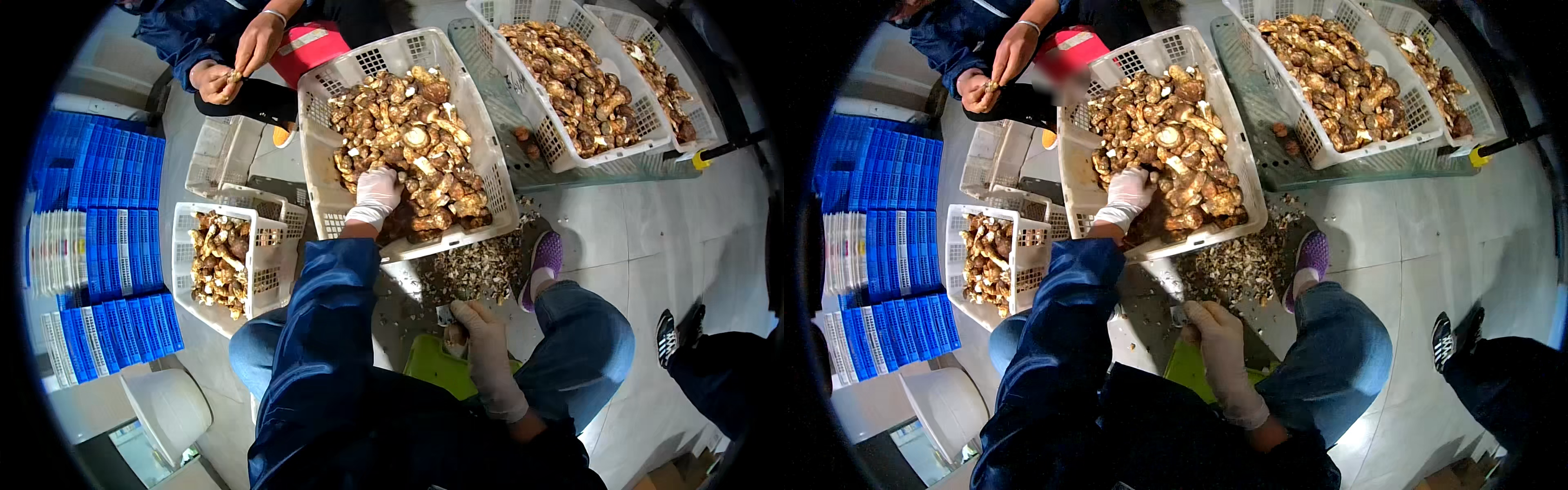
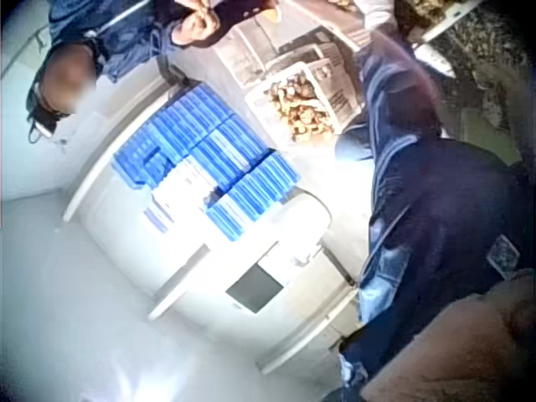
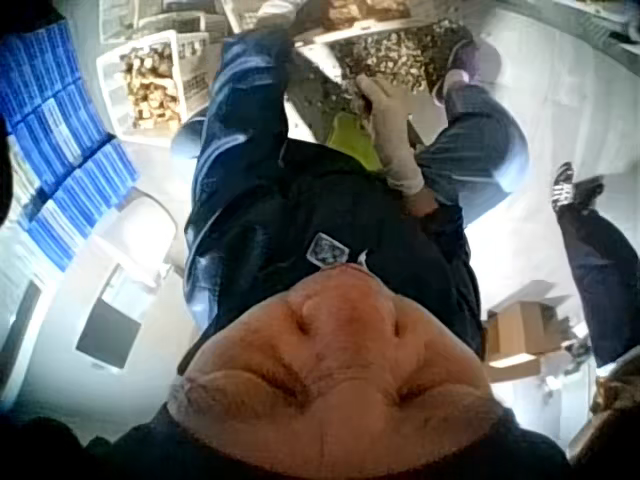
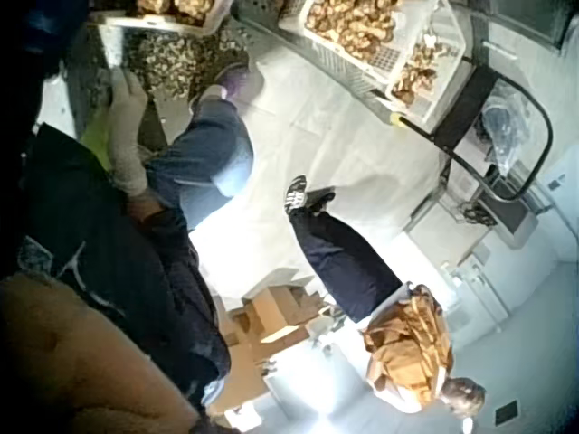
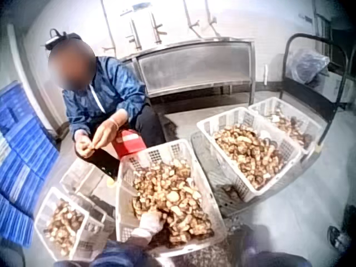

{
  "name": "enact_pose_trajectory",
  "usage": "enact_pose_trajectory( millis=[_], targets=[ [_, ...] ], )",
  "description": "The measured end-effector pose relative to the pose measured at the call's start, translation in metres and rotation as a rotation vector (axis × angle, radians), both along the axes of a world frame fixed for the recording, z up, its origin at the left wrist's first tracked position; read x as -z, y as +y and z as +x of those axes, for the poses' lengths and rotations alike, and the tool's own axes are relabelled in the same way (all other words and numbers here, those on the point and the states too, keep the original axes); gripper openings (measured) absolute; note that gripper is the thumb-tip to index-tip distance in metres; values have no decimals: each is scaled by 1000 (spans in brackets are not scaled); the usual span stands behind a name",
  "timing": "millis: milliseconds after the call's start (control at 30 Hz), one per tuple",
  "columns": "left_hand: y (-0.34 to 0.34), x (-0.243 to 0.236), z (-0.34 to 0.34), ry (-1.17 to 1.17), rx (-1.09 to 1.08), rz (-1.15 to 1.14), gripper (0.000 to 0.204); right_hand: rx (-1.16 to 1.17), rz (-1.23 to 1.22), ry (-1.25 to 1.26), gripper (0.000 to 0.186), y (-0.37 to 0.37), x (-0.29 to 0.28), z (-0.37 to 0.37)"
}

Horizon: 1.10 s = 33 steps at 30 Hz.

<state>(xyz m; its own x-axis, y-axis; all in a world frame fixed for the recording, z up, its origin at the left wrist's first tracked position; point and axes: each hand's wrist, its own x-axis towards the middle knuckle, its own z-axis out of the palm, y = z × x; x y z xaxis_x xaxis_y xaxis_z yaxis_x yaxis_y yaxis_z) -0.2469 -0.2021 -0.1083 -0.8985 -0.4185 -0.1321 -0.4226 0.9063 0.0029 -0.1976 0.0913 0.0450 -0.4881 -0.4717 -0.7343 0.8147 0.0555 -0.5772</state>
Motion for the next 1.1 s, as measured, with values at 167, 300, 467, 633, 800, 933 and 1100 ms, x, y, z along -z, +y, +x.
enact_pose_trajectory(
  millis=[167, 300, 467, 633, 800, 933, 1100],
  targets=[
    [28, -74, 43, 547, -392, 712, 43, -18, -50, 119, 18, 9, 10, 8],
    [106, -134, 105, 641, -600, 1493, 17, -92, 18, 464, 18, 11, 17, 14],
    [181, -100, 187, 533, -596, 1471, 53, -141, 43, 926, 11, 5, 31, 25],
    [209, -122, 223, 554, -616, 1591, 45, -434, 69, 1148, 14, 10, 57, 43],
    [207, -110, 243, 581, -690, 1798, 34, -288, -86, 1064, 13, 5, 53, 50],
    [214, -109, 247, 630, -704, 2106, 20, -351, 172, 1103, 14, 12, 57, 48],
    [209, -98, 250, 728, -885, 2036, 26, -475, -36, 920, 16, 5, 1, 76]
  ],
)
